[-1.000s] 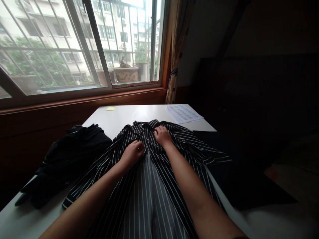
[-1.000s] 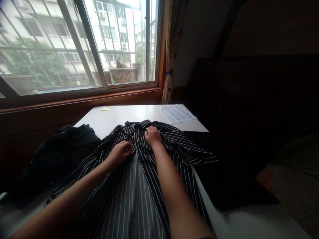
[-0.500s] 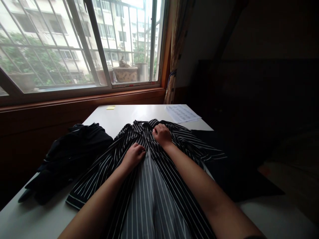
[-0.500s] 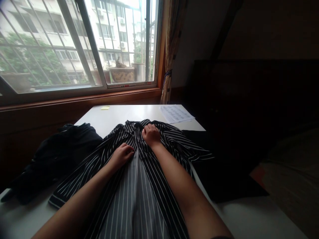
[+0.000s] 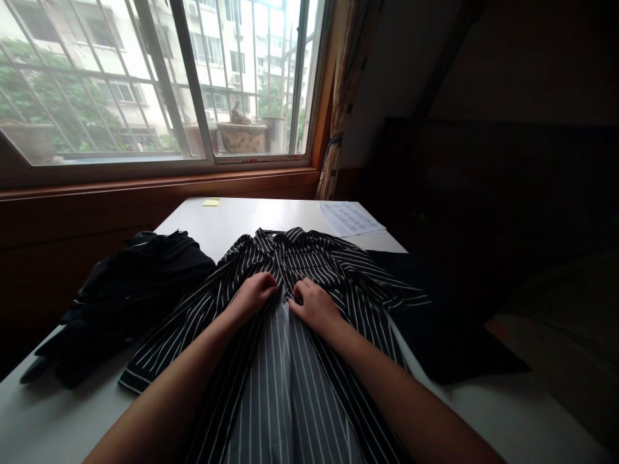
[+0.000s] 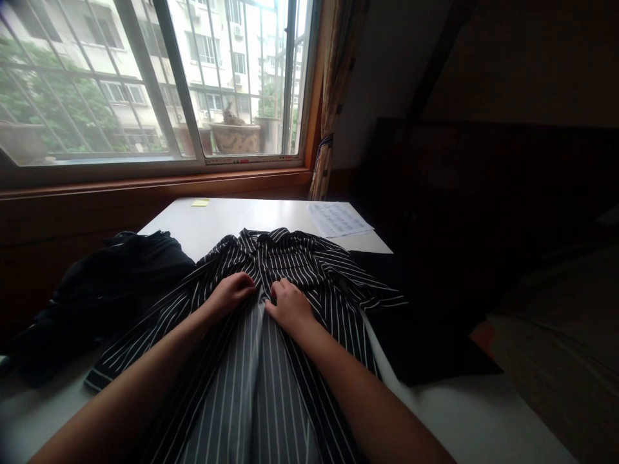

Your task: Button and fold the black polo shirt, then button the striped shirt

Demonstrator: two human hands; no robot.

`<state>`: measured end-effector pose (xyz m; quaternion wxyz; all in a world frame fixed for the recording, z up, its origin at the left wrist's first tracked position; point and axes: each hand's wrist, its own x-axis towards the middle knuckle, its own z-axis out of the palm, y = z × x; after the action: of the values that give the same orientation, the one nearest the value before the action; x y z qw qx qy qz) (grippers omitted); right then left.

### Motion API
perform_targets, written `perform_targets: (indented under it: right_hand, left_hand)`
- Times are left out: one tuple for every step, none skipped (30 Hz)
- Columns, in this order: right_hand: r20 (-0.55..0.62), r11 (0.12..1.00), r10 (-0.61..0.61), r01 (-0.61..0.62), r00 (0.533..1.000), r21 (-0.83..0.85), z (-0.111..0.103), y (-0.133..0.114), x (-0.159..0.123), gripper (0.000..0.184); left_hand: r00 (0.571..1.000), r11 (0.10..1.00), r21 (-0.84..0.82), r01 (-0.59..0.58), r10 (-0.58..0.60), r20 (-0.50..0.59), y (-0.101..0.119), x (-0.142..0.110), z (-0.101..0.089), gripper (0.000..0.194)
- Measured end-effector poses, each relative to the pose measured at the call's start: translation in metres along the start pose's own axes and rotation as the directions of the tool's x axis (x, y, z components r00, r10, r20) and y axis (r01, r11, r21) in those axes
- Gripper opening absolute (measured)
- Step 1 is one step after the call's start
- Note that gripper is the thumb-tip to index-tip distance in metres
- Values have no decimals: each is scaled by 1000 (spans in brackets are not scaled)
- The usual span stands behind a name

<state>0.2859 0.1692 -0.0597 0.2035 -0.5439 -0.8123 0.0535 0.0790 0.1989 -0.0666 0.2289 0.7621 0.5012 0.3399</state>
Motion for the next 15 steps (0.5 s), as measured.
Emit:
perform_targets:
  right_hand:
    - [-15,1000,1,-1,1000,3,1,-1,0,11]
    - [-29,1000,-7,7,1000,7,2,-1,-1,10]
    - [-44,1000,-19,20,999,16,3,0,-1,8]
    - [-57,999,-29,31,998,31,3,0,-2,6]
    - [-72,998,-32,35,997,55,4,1,-2,5]
    - [-85,996,-24,32,996,87,4,3,-3,4]
    - [-96,991,-11,23,995,128,4,5,-3,5]
    - [-105,984,4,14,994,175,4,6,-3,7]
    - [-113,974,16,10,993,225,4,8,-2,8]
    - [-126,961,25,11,992,276,4,9,-1,10]
    - [-141,945,33,15,989,327,3,10,0,11]
    - [-157,926,44,18,987,377,3,11,0,11]
    - [-171,905,62,17,983,425,2,11,1,12]
    - [-180,882,88,8,980,472,2,11,2,13]
    - [-181,857,119,-9,976,516,1,11,3,14]
  left_hand:
    - [1000,1000,-17,17,-17,7,2,1,-2,8]
    - [999,998,-41,43,-43,17,4,2,-5,10]
    - [997,995,-72,74,-72,31,7,3,-7,12]
    - [994,988,-107,108,-103,48,11,3,-9,14]
    - [988,979,-144,144,-135,67,15,4,-10,16]
    - [982,966,-185,180,-166,90,18,4,-11,18]
    - [975,950,-230,212,-191,112,21,4,-11,20]
    - [967,928,-280,245,-214,136,23,3,-11,21]
    - [958,902,-331,278,-237,160,24,3,-10,22]
    - [948,871,-379,312,-258,186,24,3,-8,23]
    - [938,840,-421,342,-276,211,23,3,-6,23]
    - [928,810,-457,368,-291,232,21,3,-3,23]
    - [919,780,-487,392,-306,249,20,3,0,23]
    - [910,750,-517,413,-319,265,19,3,3,24]
    - [903,717,-549,430,-329,277,18,3,6,26]
